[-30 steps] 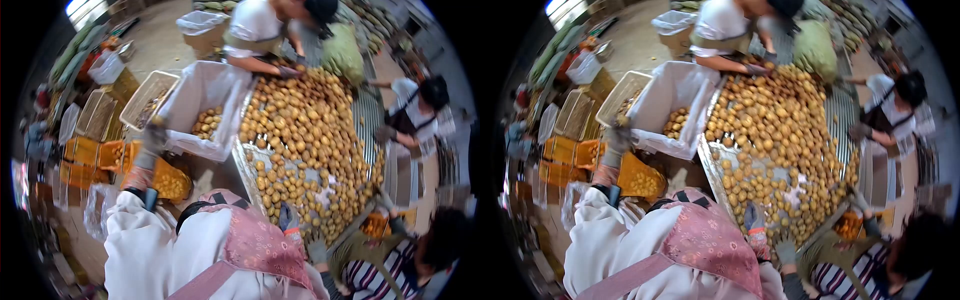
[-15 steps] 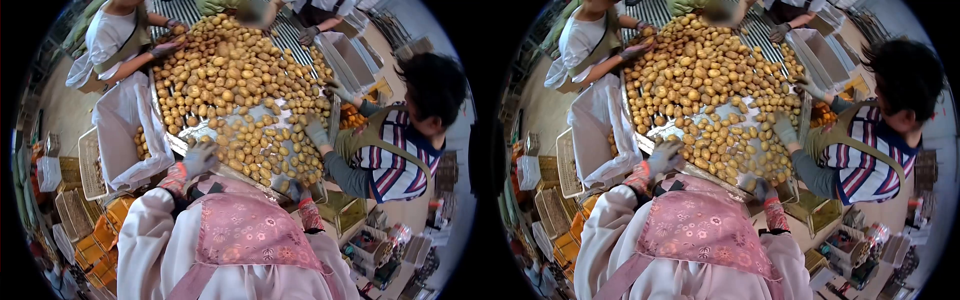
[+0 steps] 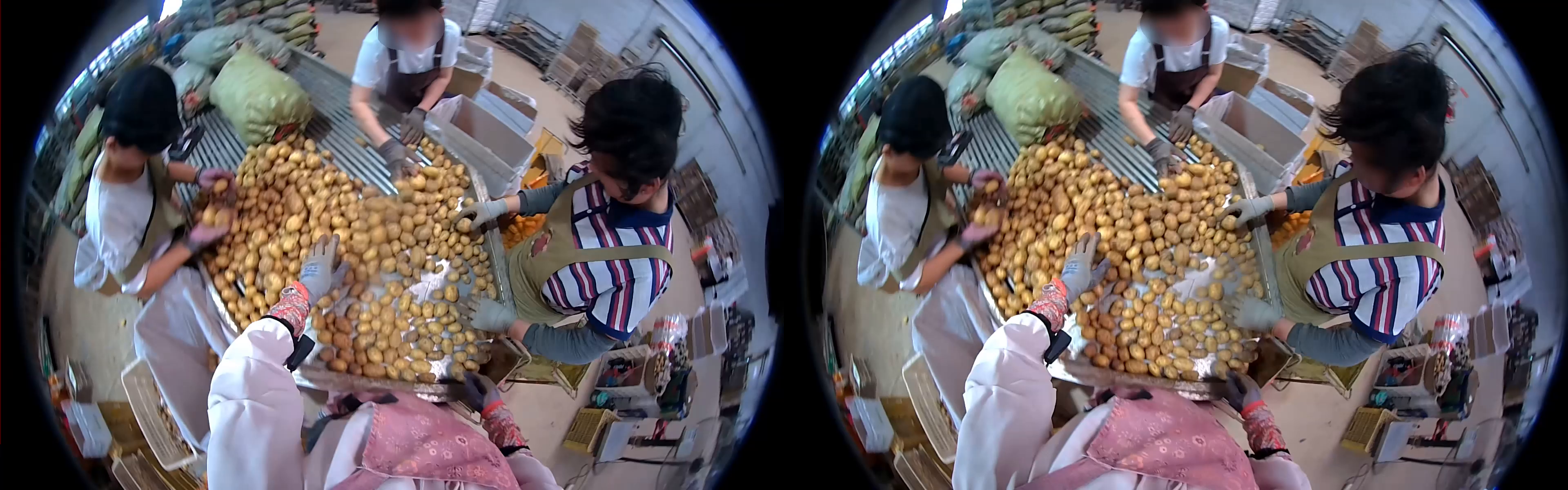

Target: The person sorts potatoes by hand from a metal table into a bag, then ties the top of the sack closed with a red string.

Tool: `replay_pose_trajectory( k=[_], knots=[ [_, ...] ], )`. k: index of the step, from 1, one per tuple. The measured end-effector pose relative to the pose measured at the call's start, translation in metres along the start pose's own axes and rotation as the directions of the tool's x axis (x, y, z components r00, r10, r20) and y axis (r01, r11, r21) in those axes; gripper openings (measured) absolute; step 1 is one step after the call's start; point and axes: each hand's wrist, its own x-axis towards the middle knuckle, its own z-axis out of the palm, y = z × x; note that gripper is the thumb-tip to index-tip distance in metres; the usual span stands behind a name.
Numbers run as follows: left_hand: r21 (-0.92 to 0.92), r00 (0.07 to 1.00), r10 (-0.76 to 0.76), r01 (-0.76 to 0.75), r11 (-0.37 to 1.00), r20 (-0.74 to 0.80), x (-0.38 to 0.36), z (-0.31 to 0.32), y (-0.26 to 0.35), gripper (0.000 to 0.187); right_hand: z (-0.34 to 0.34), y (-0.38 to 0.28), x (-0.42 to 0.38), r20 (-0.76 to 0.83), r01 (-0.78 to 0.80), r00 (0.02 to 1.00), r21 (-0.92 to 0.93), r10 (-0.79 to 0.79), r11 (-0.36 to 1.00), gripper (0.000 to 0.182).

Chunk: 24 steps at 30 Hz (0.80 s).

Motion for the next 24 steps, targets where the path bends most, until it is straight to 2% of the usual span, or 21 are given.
replay_pose_trajectory(
  k=[2, 3, 4, 5, 6, 7, 9, 10, 11, 12, 13, 15, 16, 17, 18, 19, 21, 22, 23, 24],
  knots=[
    [0.184, 0.961, -0.089, 0.041, 0.982, 0.261, 0.034, -0.007, -0.004, 0.077, -0.001, 0.003, 0.006, 0.048, -0.125, 0.991, -0.028, 0.126, 0.992, 0.021],
    [0.176, 0.961, -0.07, 0.023, 0.984, 0.267, 0.048, -0.006, -0.001, 0.077, -0.004, -0.003, 0.009, 0.072, -0.185, 0.98, -0.046, 0.188, 0.982, 0.02],
    [0.244, 0.908, -0.109, 0.007, 0.97, 0.405, 0.062, -0.005, 0.003, 0.082, 0.004, 0.0, 0.017, -0.044, -0.088, 0.995, 0.107, 0.093, 0.99, 0.019],
    [0.31, 0.828, -0.159, -0.019, 0.951, 0.538, 0.069, -0.001, 0.006, 0.087, 0.007, -0.008, 0.02, -0.085, -0.05, 0.994, 0.132, 0.062, 0.99, 0.018],
    [0.327, 0.796, -0.178, -0.026, 0.945, 0.579, 0.074, 0.014, 0.005, 0.099, 0.01, -0.018, 0.023, -0.126, -0.01, 0.992, 0.154, 0.03, 0.988, 0.02],
    [0.324, 0.789, -0.171, -0.037, 0.945, 0.591, 0.074, 0.018, 0.019, 0.099, 0.013, -0.027, 0.026, -0.167, 0.032, 0.986, 0.173, -0.002, 0.984, 0.023],
    [0.377, 0.797, -0.192, -0.048, 0.925, 0.573, 0.071, 0.019, 0.053, 0.103, 0.016, -0.059, 0.044, 0.031, 0.103, 0.994, -0.005, -0.103, 0.995, 0.034],
    [0.386, 0.863, -0.114, -0.099, 0.917, 0.493, 0.064, 0.045, 0.041, 0.104, 0.015, -0.076, 0.052, 0.028, 0.099, 0.995, 0.004, -0.099, 0.995, 0.034],
    [0.345, 0.852, -0.121, -0.073, 0.936, 0.509, 0.06, 0.026, 0.065, 0.099, 0.014, -0.093, 0.059, 0.108, 0.24, 0.966, -0.06, -0.233, 0.969, 0.038],
    [0.374, 0.855, -0.09, -0.127, 0.919, 0.512, 0.053, 0.032, 0.065, 0.093, 0.017, -0.105, 0.063, 0.197, 0.382, 0.913, -0.111, -0.357, 0.917, 0.042],
    [0.402, 0.856, -0.059, -0.179, 0.898, 0.513, 0.043, 0.039, 0.064, 0.086, 0.025, -0.114, 0.064, 0.196, 0.381, 0.913, -0.103, -0.357, 0.919, 0.042],
    [0.386, 0.859, -0.003, -0.227, 0.894, 0.511, 0.021, 0.045, 0.065, 0.074, 0.038, -0.13, 0.07, 0.348, 0.395, 0.893, -0.307, -0.285, 0.866, 0.047],
    [0.377, 0.855, 0.024, -0.253, 0.891, 0.518, 0.007, 0.042, 0.067, 0.066, 0.045, -0.122, 0.072, 0.349, 0.408, 0.892, -0.347, -0.287, 0.844, 0.048],
    [0.258, 0.883, 0.067, -0.207, 0.944, 0.465, -0.011, 0.036, 0.069, 0.063, 0.045, -0.111, 0.075, 0.348, 0.406, 0.892, -0.339, -0.287, 0.849, 0.048],
    [0.115, 0.883, 0.093, -0.163, 0.98, 0.46, -0.029, 0.038, 0.06, 0.06, 0.042, -0.09, 0.078, 0.323, 0.465, 0.882, -0.468, -0.344, 0.752, 0.05],
    [0.08, 0.886, 0.172, -0.227, 0.971, 0.43, -0.047, 0.035, 0.055, 0.054, 0.037, -0.072, 0.079, 0.303, 0.503, 0.863, -0.588, -0.404, 0.634, 0.052],
    [0.107, 0.834, 0.223, -0.317, 0.943, 0.505, -0.087, 0.016, 0.056, 0.048, 0.016, -0.047, 0.078, 0.077, 0.451, 0.888, -0.347, -0.454, 0.823, 0.055],
    [0.155, 0.792, 0.23, -0.376, 0.913, 0.566, -0.104, -0.002, 0.065, 0.053, 0.002, -0.046, 0.076, 0.112, 0.418, 0.908, -0.308, -0.404, 0.855, 0.052],
    [0.205, 0.808, 0.28, -0.435, 0.877, 0.519, -0.13, -0.003, 0.058, 0.055, -0.01, -0.052, 0.075, 0.15, 0.381, 0.924, -0.269, -0.352, 0.885, 0.05],
    [0.204, 0.842, 0.269, -0.399, 0.894, 0.468, -0.151, 0.001, 0.05, 0.054, -0.004, -0.047, 0.09, 0.167, 0.194, 0.968, -0.035, -0.185, 0.98, 0.043]
  ],
)
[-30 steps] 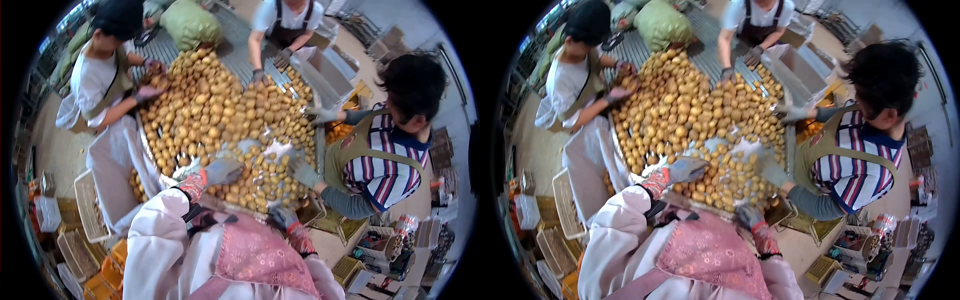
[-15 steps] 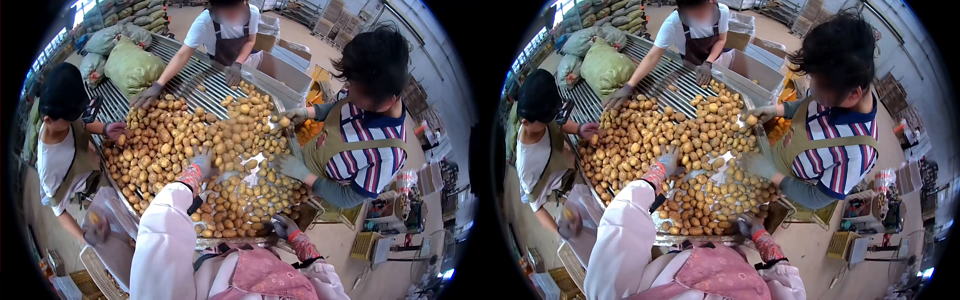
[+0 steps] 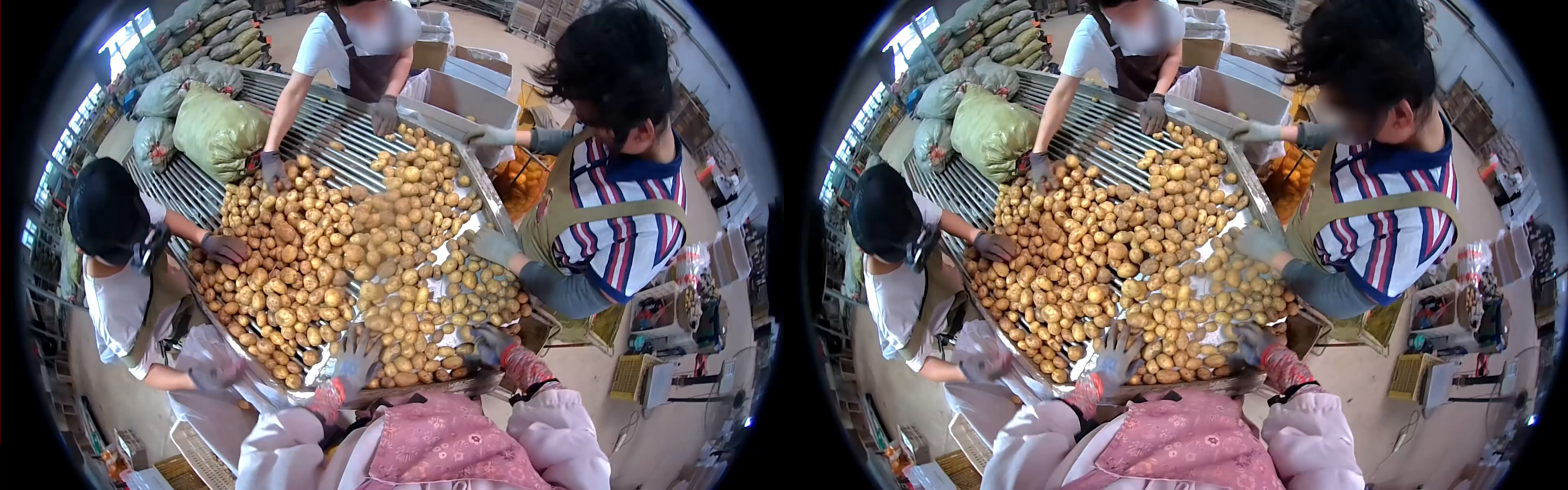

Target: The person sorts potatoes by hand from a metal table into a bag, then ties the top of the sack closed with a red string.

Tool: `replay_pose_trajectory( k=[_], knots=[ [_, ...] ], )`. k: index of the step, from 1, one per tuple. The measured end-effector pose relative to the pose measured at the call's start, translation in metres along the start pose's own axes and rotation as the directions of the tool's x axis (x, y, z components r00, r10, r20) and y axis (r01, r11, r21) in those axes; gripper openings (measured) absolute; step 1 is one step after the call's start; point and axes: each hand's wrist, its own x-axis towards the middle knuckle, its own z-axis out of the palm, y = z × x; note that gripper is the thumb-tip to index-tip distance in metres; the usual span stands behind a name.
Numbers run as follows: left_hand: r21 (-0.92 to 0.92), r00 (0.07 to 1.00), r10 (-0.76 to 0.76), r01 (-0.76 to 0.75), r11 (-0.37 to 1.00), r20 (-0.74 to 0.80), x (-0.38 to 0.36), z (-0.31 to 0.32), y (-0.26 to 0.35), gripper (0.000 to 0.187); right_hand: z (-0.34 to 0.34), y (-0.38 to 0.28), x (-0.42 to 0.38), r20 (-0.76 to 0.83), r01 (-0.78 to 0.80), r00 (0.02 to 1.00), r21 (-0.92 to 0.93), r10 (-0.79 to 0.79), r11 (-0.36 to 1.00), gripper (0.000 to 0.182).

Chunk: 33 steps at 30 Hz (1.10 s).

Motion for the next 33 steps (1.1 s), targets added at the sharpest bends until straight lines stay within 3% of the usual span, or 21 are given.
replay_pose_trajectory(
  k=[1, 3, 4, 5, 7, 8, 9, 11, 13, 17, 19, 21, 22, 24, 25, 27, 28, 29, 30, 31, 33],
  knots=[
    [-0.024, 0.998, -0.036, 0.034, 0.999, -0.054, -0.011, 0.011, 0.0, 0.054, 0.004, 0.007, 0.015, 0.02, -0.171, 0.985, 0.26, 0.171, 0.951, 0.037],
    [-0.054, 0.994, -0.097, 0.094, 0.994, -0.046, -0.02, 0.021, 0.001, 0.054, -0.003, -0.033, 0.03, -0.35, -0.086, 0.936, -0.306, -0.028, 0.948, 0.014],
    [-0.087, 0.986, -0.162, 0.158, 0.984, -0.046, -0.024, 0.023, 0.001, 0.053, 0.03, -0.012, 0.05, -0.408, -0.092, 0.895, 0.227, 0.181, 0.969, 0.014],
    [-0.085, 0.988, -0.153, 0.149, 0.985, -0.037, -0.023, 0.021, 0.0, 0.053, 0.05, -0.019, 0.056, -0.336, -0.043, 0.929, 0.318, 0.156, 0.947, 0.018],
    [-0.084, 0.982, -0.178, 0.182, 0.98, 0.058, -0.006, 0.007, 0.002, 0.053, 0.07, -0.063, 0.039, -0.176, 0.132, 0.971, -0.162, -0.16, 0.978, 0.03],
    [-0.128, 0.991, -0.123, 0.129, 0.983, 0.049, -0.001, -0.005, 0.003, 0.053, 0.072, -0.08, 0.02, -0.084, 0.149, 0.969, -0.545, -0.231, 0.825, 0.038],
    [-0.237, 0.995, -0.087, 0.098, 0.967, 0.057, 0.004, -0.012, -0.001, 0.054, 0.072, -0.081, 0.007, -0.009, 0.164, 0.974, -0.658, -0.226, 0.735, 0.045],
    [-0.424, 0.996, -0.053, 0.079, 0.902, 0.074, 0.011, -0.013, -0.007, 0.058, 0.056, -0.037, 0.003, 0.239, 0.276, 0.953, -0.427, -0.187, 0.861, 0.06],
    [-0.504, 0.994, -0.077, 0.107, 0.857, 0.08, 0.011, 0.0, -0.004, 0.066, 0.056, 0.021, -0.026, 0.137, 0.286, 0.957, -0.324, -0.254, 0.902, 0.062],
    [-0.41, 0.969, -0.023, 0.126, 0.903, 0.247, -0.005, -0.015, 0.034, 0.07, 0.002, 0.013, -0.065, 0.245, 0.158, 0.969, -0.507, -0.034, 0.847, 0.052],
    [-0.367, 0.974, -0.041, 0.124, 0.922, 0.224, 0.002, -0.026, 0.049, 0.069, 0.007, 0.017, -0.061, 0.198, 0.25, 0.966, -0.541, -0.167, 0.803, 0.045],
    [-0.309, 0.962, -0.128, 0.201, 0.93, 0.241, 0.016, 0.007, 0.046, 0.057, 0.011, -0.016, -0.049, -0.059, -0.076, 0.996, -0.191, 0.066, 0.979, 0.038],
    [-0.319, 0.959, -0.105, 0.19, 0.928, 0.264, 0.027, 0.016, 0.044, 0.057, 0.015, -0.033, -0.043, -0.282, 0.186, 0.924, -0.262, -0.259, 0.947, 0.037],
    [-0.323, 0.954, -0.092, 0.186, 0.928, 0.286, 0.036, 0.021, 0.046, 0.056, 0.036, -0.035, -0.036, -0.083, 0.21, 0.974, -0.006, -0.21, 0.978, 0.041],
    [-0.465, 0.974, -0.066, 0.163, 0.87, 0.218, 0.035, 0.022, 0.048, 0.056, 0.041, -0.039, -0.042, -0.091, 0.341, 0.921, -0.277, -0.378, 0.898, 0.044],
    [-0.586, 0.988, -0.058, 0.131, 0.8, 0.142, 0.032, 0.018, 0.053, 0.056, 0.023, -0.02, -0.038, 0.039, 0.476, 0.865, -0.377, -0.5, 0.794, 0.037],
    [-0.663, 0.98, -0.095, 0.187, 0.725, 0.172, 0.025, 0.014, 0.056, 0.055, 0.04, 0.022, -0.021, -0.161, 0.467, 0.847, -0.228, -0.506, 0.854, 0.031],
    [-0.733, 0.97, -0.131, 0.239, 0.637, 0.203, 0.018, 0.011, 0.062, 0.054, 0.027, 0.022, -0.008, -0.158, 0.479, 0.841, -0.228, -0.518, 0.848, 0.031],
    [-0.666, 0.966, -0.162, 0.258, 0.7, 0.203, 0.012, -0.004, 0.07, 0.052, 0.011, 0.017, 0.002, -0.123, 0.091, 0.987, -0.127, -0.107, 0.988, 0.029],
    [-0.66, 0.963, -0.177, 0.269, 0.702, 0.204, -0.001, 0.009, 0.067, 0.052, -0.005, 0.006, 0.01, -0.043, -0.326, 0.945, -0.05, 0.324, 0.944, 0.027],
    [-0.692, 0.965, -0.262, 0.184, 0.698, -0.007, -0.026, 0.045, 0.056, 0.052, -0.029, -0.02, 0.041, -0.161, -0.193, 0.969, -0.031, 0.186, 0.981, 0.029]
  ],
)
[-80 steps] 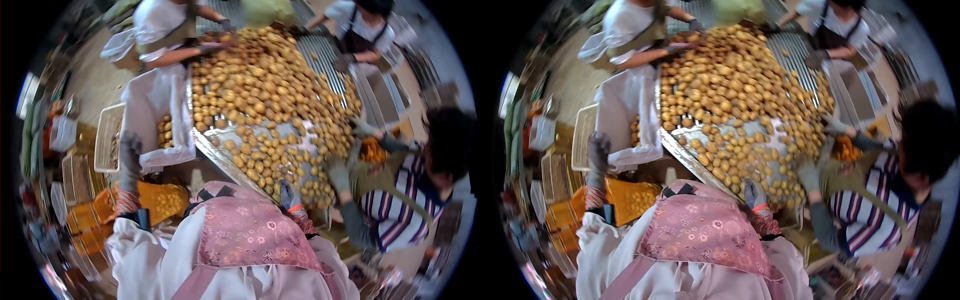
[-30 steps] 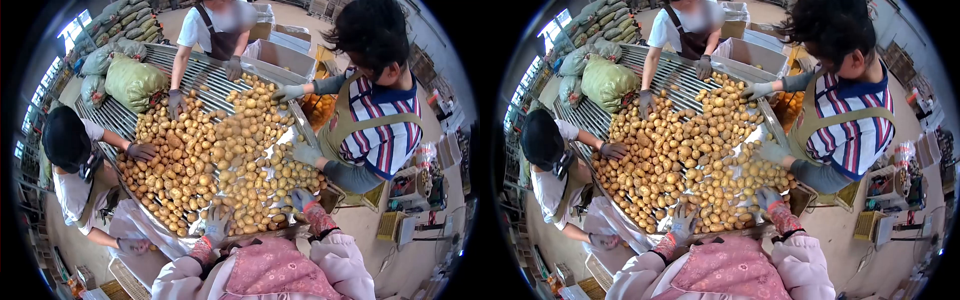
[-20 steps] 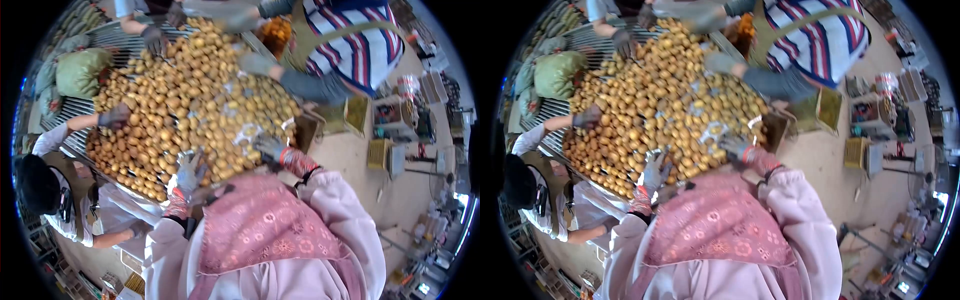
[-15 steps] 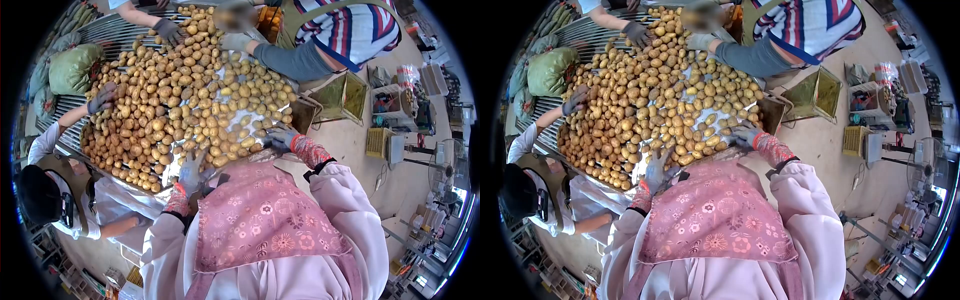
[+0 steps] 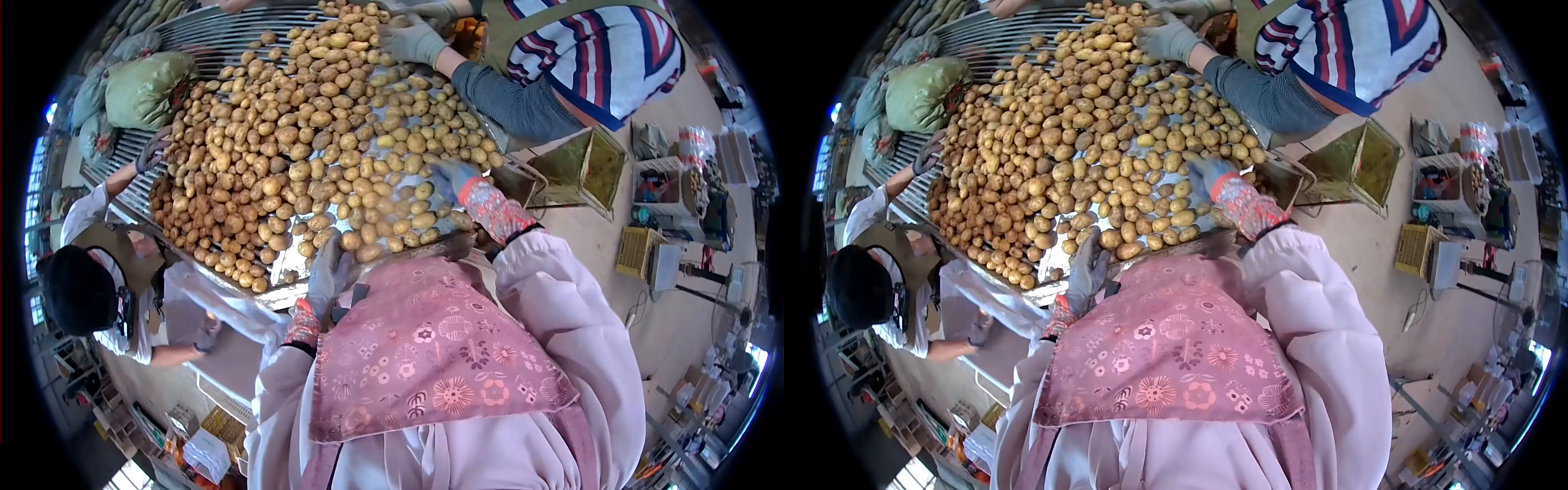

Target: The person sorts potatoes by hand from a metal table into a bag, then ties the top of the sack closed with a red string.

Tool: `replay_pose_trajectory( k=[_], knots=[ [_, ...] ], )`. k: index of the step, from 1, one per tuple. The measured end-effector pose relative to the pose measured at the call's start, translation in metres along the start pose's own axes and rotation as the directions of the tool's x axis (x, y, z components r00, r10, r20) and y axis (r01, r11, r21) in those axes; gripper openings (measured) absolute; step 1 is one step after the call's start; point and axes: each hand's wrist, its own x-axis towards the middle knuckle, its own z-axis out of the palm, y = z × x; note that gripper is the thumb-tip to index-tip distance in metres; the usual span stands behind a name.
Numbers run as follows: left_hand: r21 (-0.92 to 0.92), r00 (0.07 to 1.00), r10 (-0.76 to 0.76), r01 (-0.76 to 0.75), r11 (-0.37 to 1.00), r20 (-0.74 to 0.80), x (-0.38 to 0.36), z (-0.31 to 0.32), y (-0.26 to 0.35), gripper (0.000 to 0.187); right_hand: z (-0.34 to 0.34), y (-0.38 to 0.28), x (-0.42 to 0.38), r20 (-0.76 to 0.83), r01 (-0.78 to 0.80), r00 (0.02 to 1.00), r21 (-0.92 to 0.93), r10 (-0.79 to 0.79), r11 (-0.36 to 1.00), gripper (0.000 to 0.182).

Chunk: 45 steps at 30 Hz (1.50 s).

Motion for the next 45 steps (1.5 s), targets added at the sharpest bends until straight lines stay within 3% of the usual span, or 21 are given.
replay_pose_trajectory(
  k=[1, 4, 7, 10, 16, 18, 21, 22, 24, 25, 26, 27, 29, 32, 35, 38, 39, 42, 43, 44, 45],
  knots=[
    [0.018, 1.0, -0.03, 0.03, 0.999, 0.001, -0.004, -0.007, 0.009, 0.049, 0.013, 0.0, 0.021, -0.181, 0.274, 0.941, -0.085, -0.285, 0.958, 0.029],
    [-0.158, 0.968, -0.241, 0.228, 0.961, -0.072, -0.023, -0.017, 0.036, 0.045, 0.028, -0.037, 0.085, 0.147, 0.072, 0.982, 0.304, -0.122, 0.95, 0.033],
    [-0.148, 0.954, -0.252, 0.23, 0.962, -0.16, -0.044, -0.017, 0.038, 0.042, 0.055, -0.053, 0.124, 0.212, 0.262, 0.957, -0.35, -0.197, 0.899, 0.059],
    [-0.144, 0.923, -0.323, 0.298, 0.944, -0.209, -0.069, -0.011, 0.055, 0.043, 0.049, -0.074, 0.133, 0.333, 0.183, 0.941, -0.339, -0.064, 0.923, 0.058],
    [0.016, 0.886, -0.327, 0.351, 0.936, -0.33, -0.096, 0.001, 0.106, 0.034, 0.088, -0.037, 0.162, 0.432, 0.632, 0.684, 0.051, -0.588, 0.773, 0.043],
    [-0.057, 0.872, -0.334, 0.337, 0.94, -0.358, -0.101, 0.01, 0.105, 0.036, 0.124, -0.015, 0.142, 0.032, 0.463, 0.802, 0.598, -0.596, 0.655, 0.029],
    [-0.464, 0.806, -0.48, 0.298, 0.834, -0.345, -0.093, 0.018, 0.119, 0.043, 0.089, -0.081, 0.051, 0.29, 0.223, 0.86, 0.526, -0.419, 0.821, 0.038],
    [-0.722, 0.806, -0.539, 0.22, 0.656, -0.244, -0.091, 0.017, 0.13, 0.044, 0.081, -0.109, 0.013, 0.363, 0.134, 0.831, 0.605, -0.422, 0.785, 0.04],
    [-0.955, 0.83, -0.524, -0.035, 0.296, -0.193, -0.087, 0.01, 0.147, 0.045, 0.08, -0.153, -0.051, 0.386, 0.385, 0.652, 0.573, -0.652, 0.724, 0.045],
    [-0.986, 0.833, -0.547, -0.151, -0.075, -0.086, -0.084, 0.002, 0.159, 0.04, 0.067, -0.182, -0.075, 0.311, 0.654, 0.48, 0.496, -0.82, 0.571, 0.048],
    [-0.983, 0.834, -0.543, -0.164, -0.077, -0.097, -0.086, 0.002, 0.154, 0.04, 0.056, -0.207, -0.089, 0.264, 0.852, 0.256, 0.392, -0.93, 0.346, 0.05],
    [-0.973, 0.85, -0.473, -0.19, 0.134, -0.231, -0.09, 0.004, 0.144, 0.037, 0.05, -0.218, -0.094, 0.266, 0.857, 0.246, 0.389, -0.932, 0.337, 0.05],
    [-0.916, 0.857, -0.384, -0.216, 0.338, -0.344, -0.105, 0.006, 0.12, 0.034, 0.045, -0.231, -0.112, 0.285, 0.842, 0.38, 0.288, -0.88, 0.457, 0.07],
    [-0.997, 0.736, -0.673, -0.058, 0.042, -0.071, -0.15, 0.012, 0.091, 0.029, 0.062, -0.198, -0.107, 0.089, 0.684, 0.589, 0.474, -0.803, 0.555, 0.065],
    [-0.845, 0.734, -0.633, 0.158, 0.511, -0.246, -0.224, -0.026, 0.091, 0.037, 0.059, -0.14, -0.093, 0.133, 0.589, 0.716, 0.414, -0.686, 0.694, 0.052],
    [-0.878, 0.471, -0.762, -0.398, 0.266, -0.444, -0.313, -0.096, 0.06, 0.034, 0.079, -0.05, -0.053, 0.179, 0.25, 0.9, 0.535, -0.398, 0.807, 0.044],
    [-0.668, 0.154, -0.778, -0.628, 0.399, -0.609, -0.34, -0.124, 0.057, 0.049, 0.068, -0.054, -0.061, 0.161, 0.242, 0.916, 0.508, -0.367, 0.827, 0.045],
    [-0.594, 0.548, -0.472, -0.802, -0.063, -0.69, -0.407, -0.187, 0.031, 0.083, 0.062, -0.084, -0.072, 0.088, 0.142, 0.967, 0.589, -0.239, 0.795, 0.031],
    [-0.647, 0.677, -0.319, -0.733, -0.209, -0.663, -0.426, -0.201, 0.015, 0.09, 0.098, -0.035, -0.036, 0.165, -0.102, 0.975, 0.928, -0.148, 0.357, 0.03],
    [-0.735, 0.661, -0.464, -0.678, -0.033, -0.589, -0.427, -0.194, -0.001, 0.081, 0.104, -0.035, -0.035, 0.118, -0.052, 0.983, 0.912, -0.139, 0.408, 0.033],
    [-0.749, 0.317, -0.796, -0.618, 0.238, -0.515, -0.388, -0.182, 0.009, 0.072, 0.106, -0.053, -0.055, 0.027, 0.084, 0.984, 0.805, -0.178, 0.587, 0.036]
  ],
)
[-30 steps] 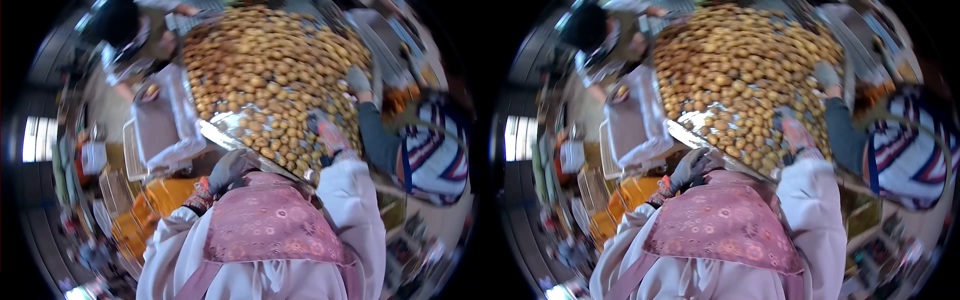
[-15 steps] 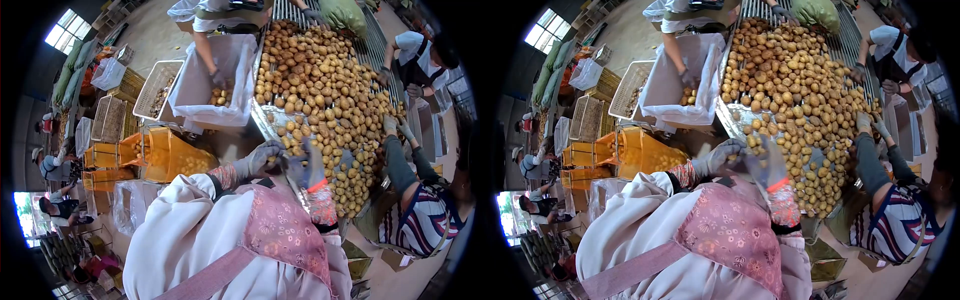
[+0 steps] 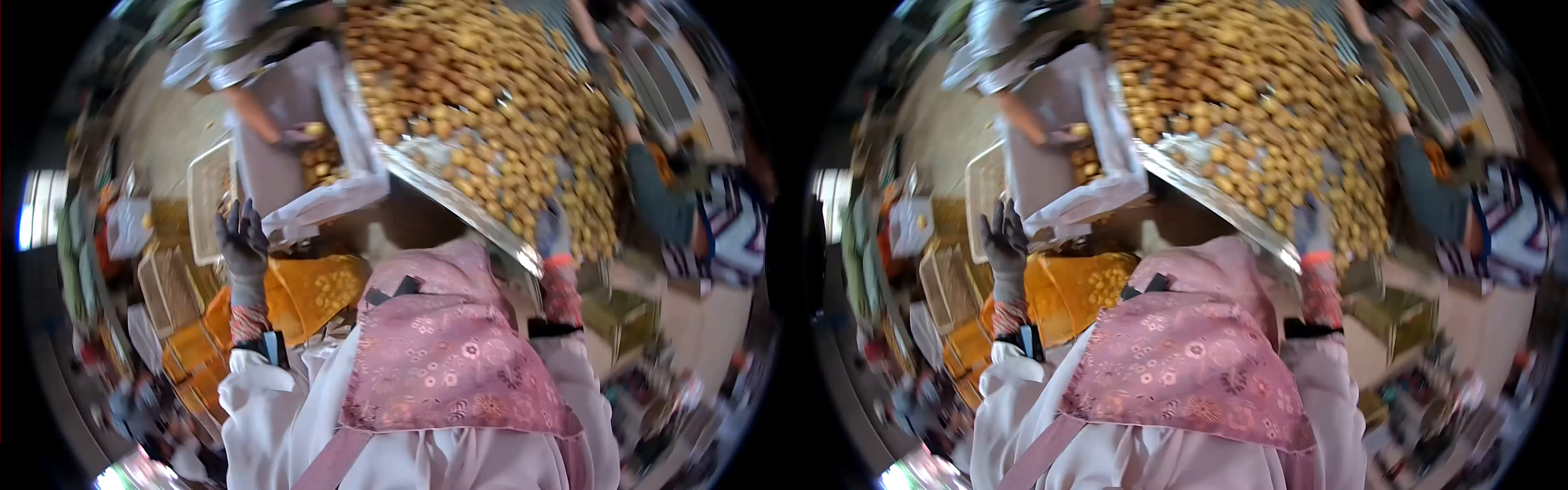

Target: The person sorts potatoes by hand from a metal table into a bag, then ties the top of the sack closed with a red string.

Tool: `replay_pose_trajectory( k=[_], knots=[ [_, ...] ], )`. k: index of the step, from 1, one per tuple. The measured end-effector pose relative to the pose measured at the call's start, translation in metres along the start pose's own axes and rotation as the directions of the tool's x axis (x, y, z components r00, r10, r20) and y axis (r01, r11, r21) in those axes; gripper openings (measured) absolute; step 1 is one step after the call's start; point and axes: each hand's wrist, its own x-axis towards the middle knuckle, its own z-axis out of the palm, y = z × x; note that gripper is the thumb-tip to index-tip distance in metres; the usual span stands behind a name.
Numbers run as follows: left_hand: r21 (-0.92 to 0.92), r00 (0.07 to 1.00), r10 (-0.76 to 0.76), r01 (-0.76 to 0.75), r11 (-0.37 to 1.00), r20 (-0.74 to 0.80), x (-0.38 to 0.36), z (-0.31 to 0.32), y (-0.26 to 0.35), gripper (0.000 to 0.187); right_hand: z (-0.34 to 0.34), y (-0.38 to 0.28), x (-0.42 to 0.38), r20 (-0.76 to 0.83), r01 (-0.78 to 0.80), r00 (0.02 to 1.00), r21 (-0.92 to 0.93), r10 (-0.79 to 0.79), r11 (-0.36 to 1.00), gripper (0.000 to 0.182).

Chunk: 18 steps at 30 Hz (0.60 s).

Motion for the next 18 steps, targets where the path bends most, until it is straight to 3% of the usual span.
replay_pose_trajectory(
  k=[1, 2, 3, 4, 5, 7, 9, 10, 11, 13, 14, 15, 16, 17, 18],
  knots=[
    [0.229, 0.999, 0.025, -0.018, 0.973, -0.024, -0.011, 0.022, -0.039, 0.066, 0.019, -0.01, -0.017, 0.018, 0.096, 0.995, -0.233, -0.095, 0.968, 0.039],
    [0.32, 0.984, -0.11, 0.061, 0.946, 0.14, -0.008, 0.011, -0.07, 0.058, 0.033, -0.015, -0.032, 0.084, 0.21, 0.978, -0.422, -0.193, 0.882, 0.042],
    [0.534, 0.954, -0.24, 0.111, 0.838, 0.178, -0.005, 0.022, -0.102, 0.054, 0.041, -0.019, -0.049, 0.199, 0.349, 0.936, -0.599, -0.289, 0.72, 0.046],
    [0.729, 0.959, -0.279, 0.153, 0.667, 0.054, -0.029, 0.073, -0.129, 0.048, 0.041, -0.021, -0.065, 0.31, 0.442, 0.895, -0.709, -0.321, 0.549, 0.05],
    [0.744, 0.902, -0.38, 0.11, 0.659, 0.203, -0.022, 0.064, -0.162, 0.04, 0.028, -0.022, -0.079, 0.378, 0.444, 0.894, -0.817, -0.239, 0.368, 0.057],
    [0.801, 0.734, -0.422, -0.275, 0.533, 0.532, -0.016, 0.093, -0.222, 0.036, -0.007, -0.011, -0.091, 0.405, 0.395, 0.914, -0.877, -0.02, 0.273, 0.066],
    [0.817, 0.626, -0.547, -0.286, 0.502, 0.555, -0.011, 0.13, -0.263, 0.037, -0.037, -0.029, -0.102, 0.173, 0.159, 0.981, -0.977, 0.089, 0.146, 0.066],
    [0.782, 0.587, -0.545, -0.284, 0.555, 0.599, -0.003, 0.143, -0.286, 0.039, -0.07, -0.013, -0.098, 0.095, 0.071, 0.991, -0.968, 0.089, 0.239, 0.063],
    [0.825, 0.565, -0.607, -0.3, 0.48, 0.558, 0.006, 0.157, -0.302, 0.041, -0.101, 0.009, -0.094, 0.218, 0.235, 0.971, -0.95, -0.101, 0.208, 0.042],
    [0.746, 0.496, -0.596, -0.6, 0.289, 0.631, 0.009, 0.196, -0.324, 0.046, -0.133, 0.023, -0.079, 0.126, 0.124, 0.992, -0.951, -0.013, 0.283, 0.053],
    [0.441, 0.34, -0.53, -0.895, 0.071, 0.777, 0.022, 0.202, -0.34, 0.054, -0.139, 0.024, -0.079, 0.109, 0.108, 0.994, -0.952, -0.013, 0.286, 0.053],
    [0.433, 0.327, -0.542, -0.898, 0.077, 0.774, 0.021, 0.209, -0.35, 0.054, -0.124, 0.004, -0.075, 0.055, 0.079, 0.995, -0.938, -0.082, 0.336, 0.048],
    [0.425, 0.372, -0.637, -0.902, -0.077, 0.675, 0.018, 0.218, -0.359, 0.058, -0.11, -0.015, -0.068, 0.0, 0.059, 0.989, -0.921, -0.151, 0.385, 0.043],
    [0.391, 0.428, -0.705, -0.892, -0.227, 0.566, 0.017, 0.227, -0.369, 0.061, -0.105, -0.02, -0.06, 0.072, 0.152, 0.98, -0.87, -0.184, 0.468, 0.039],
    [0.381, 0.416, -0.672, -0.9, -0.21, 0.612, 0.018, 0.227, -0.377, 0.064, -0.099, -0.011, -0.052, 0.106, 0.187, 0.98, -0.777, -0.167, 0.601, 0.038]
  ],
)
